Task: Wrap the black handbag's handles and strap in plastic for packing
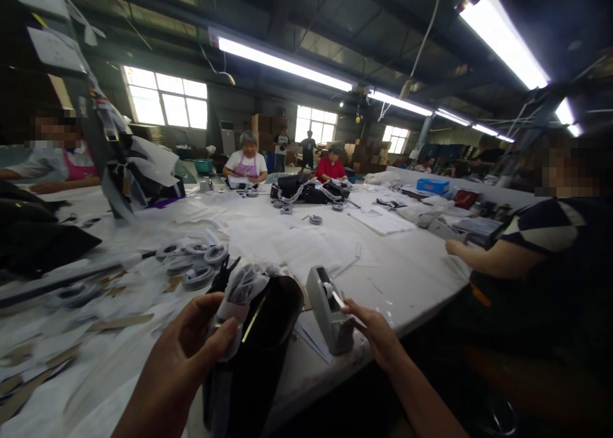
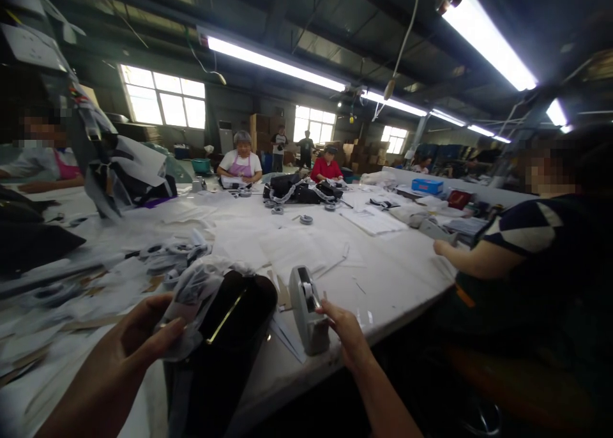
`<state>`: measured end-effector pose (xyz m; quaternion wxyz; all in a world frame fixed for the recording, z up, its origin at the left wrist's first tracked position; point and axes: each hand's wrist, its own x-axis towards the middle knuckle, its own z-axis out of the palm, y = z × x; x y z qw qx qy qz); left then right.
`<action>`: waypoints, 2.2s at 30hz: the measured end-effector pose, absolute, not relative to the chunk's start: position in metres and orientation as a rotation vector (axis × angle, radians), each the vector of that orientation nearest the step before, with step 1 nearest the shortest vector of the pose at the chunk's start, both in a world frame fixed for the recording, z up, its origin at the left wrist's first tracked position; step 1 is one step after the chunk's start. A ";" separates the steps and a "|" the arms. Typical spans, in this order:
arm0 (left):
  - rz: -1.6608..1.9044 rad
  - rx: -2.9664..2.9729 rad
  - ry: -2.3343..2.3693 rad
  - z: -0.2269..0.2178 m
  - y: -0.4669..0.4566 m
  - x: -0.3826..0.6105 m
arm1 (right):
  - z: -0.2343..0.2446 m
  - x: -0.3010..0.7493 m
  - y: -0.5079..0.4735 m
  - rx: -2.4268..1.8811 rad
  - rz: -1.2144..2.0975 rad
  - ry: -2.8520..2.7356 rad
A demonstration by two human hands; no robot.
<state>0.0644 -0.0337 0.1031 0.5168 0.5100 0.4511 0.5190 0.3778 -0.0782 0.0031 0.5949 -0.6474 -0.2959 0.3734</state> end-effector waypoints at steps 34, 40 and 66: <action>1.332 1.580 1.177 0.098 -0.051 0.091 | 0.098 0.251 -0.051 -1.106 1.094 -1.397; 1.241 1.569 1.118 0.096 -0.049 0.076 | 0.106 0.263 -0.040 -1.159 1.249 -1.490; 1.248 1.518 1.019 0.108 -0.043 0.067 | 0.097 0.230 -0.048 -1.042 0.851 -1.515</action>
